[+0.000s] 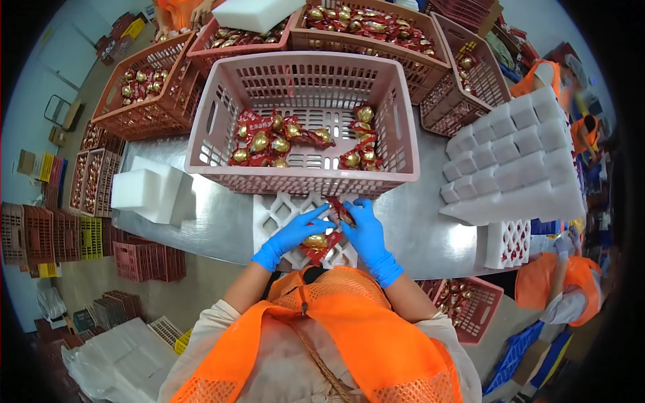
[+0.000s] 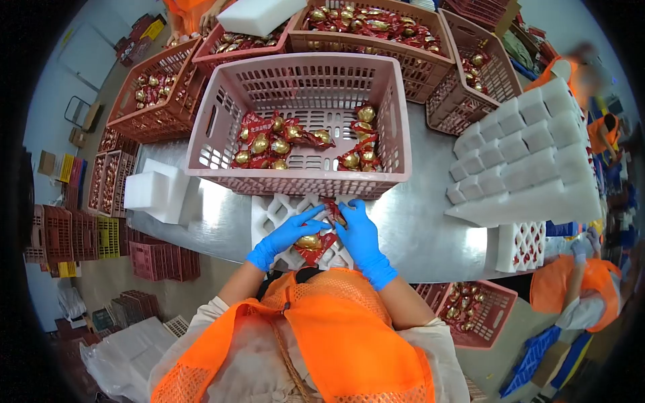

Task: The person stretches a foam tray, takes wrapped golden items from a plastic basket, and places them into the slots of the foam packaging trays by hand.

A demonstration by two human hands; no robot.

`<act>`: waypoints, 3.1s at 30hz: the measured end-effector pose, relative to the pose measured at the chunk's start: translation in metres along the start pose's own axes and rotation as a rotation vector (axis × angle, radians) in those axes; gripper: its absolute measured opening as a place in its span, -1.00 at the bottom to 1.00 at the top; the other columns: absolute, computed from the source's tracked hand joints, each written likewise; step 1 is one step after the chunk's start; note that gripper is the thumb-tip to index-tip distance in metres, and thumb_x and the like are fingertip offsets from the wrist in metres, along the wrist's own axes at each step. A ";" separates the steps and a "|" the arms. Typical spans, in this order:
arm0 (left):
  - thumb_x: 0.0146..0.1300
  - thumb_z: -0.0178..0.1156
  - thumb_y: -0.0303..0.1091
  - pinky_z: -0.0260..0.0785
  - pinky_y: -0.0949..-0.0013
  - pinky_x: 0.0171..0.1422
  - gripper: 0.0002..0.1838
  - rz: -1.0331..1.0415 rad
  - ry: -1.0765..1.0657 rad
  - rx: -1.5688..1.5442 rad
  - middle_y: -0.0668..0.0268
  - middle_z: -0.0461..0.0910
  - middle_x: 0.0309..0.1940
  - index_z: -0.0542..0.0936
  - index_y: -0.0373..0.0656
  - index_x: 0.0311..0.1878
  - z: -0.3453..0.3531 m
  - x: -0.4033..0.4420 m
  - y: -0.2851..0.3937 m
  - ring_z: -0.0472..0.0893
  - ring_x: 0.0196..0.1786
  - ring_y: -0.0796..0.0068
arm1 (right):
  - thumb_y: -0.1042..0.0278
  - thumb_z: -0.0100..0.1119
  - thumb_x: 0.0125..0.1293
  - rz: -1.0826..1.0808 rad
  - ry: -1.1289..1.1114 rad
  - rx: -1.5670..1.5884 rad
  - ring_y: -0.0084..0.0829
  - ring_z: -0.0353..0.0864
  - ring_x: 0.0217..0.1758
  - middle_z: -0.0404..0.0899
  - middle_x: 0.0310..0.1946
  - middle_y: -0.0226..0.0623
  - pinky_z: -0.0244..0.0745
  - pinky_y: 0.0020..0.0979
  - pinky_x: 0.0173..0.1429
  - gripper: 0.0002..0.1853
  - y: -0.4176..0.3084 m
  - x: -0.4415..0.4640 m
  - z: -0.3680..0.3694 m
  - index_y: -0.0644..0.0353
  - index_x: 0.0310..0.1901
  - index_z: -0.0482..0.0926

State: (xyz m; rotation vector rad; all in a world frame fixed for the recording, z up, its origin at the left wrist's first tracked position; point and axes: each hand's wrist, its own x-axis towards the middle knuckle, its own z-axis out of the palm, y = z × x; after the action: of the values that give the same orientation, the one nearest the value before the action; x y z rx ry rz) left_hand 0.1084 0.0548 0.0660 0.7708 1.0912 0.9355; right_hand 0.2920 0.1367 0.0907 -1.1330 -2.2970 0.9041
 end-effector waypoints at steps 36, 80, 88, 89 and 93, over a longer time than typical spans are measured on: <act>0.26 0.14 -0.33 0.26 0.47 0.20 -0.35 0.004 0.096 -0.047 0.33 0.55 -0.07 0.15 -0.06 0.40 0.009 0.008 -0.016 0.47 0.01 0.58 | 0.33 0.29 0.03 -0.087 -0.079 -0.247 -0.02 0.52 -0.15 0.45 -0.11 0.05 0.48 -0.15 -0.21 -0.58 -0.010 0.019 0.012 0.27 -0.07 0.44; -0.12 0.27 -0.61 0.38 0.37 0.18 -0.35 0.201 0.150 -0.445 0.18 0.44 0.07 0.39 -0.27 0.16 0.039 -0.083 0.048 0.46 0.13 0.42 | 0.44 0.35 0.07 0.249 -0.241 1.061 -0.52 0.51 -0.16 0.55 -0.15 -0.33 0.48 -0.42 -0.05 -0.69 -0.070 -0.009 -0.035 0.24 -0.11 0.57; -0.15 0.35 -0.68 0.41 0.34 0.08 -0.44 0.900 0.370 0.632 0.17 0.47 0.03 0.48 -0.14 0.00 0.071 -0.105 0.078 0.51 0.04 0.22 | 0.82 0.21 -0.08 -0.051 0.142 1.169 -0.42 0.54 -0.10 0.51 -0.18 -0.26 0.49 -0.44 0.01 -0.68 -0.088 -0.015 -0.042 0.22 -0.28 0.54; -0.16 0.36 -0.68 0.42 0.34 0.07 -0.42 0.936 0.394 0.661 0.16 0.48 0.01 0.46 -0.14 0.02 0.072 -0.106 0.077 0.51 0.04 0.25 | 0.81 0.21 -0.08 -0.144 0.081 1.120 -0.39 0.53 -0.05 0.49 -0.12 -0.23 0.47 -0.43 0.05 -0.67 -0.072 -0.016 -0.035 0.22 -0.27 0.52; -0.16 0.41 -0.54 0.42 0.32 0.10 -0.40 0.846 0.373 0.335 0.16 0.49 -0.02 0.41 -0.20 0.02 0.074 -0.113 0.074 0.52 0.04 0.31 | 0.72 0.23 0.01 -0.315 -0.005 1.051 -0.38 0.52 0.01 0.51 -0.08 -0.22 0.42 -0.38 0.12 -0.72 -0.085 -0.016 -0.042 0.25 -0.22 0.48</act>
State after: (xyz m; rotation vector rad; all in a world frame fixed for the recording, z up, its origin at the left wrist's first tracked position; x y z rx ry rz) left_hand 0.1411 -0.0216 0.1952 1.4304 1.2774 1.6786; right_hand 0.2814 0.1004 0.1791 -0.2934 -1.5071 1.6461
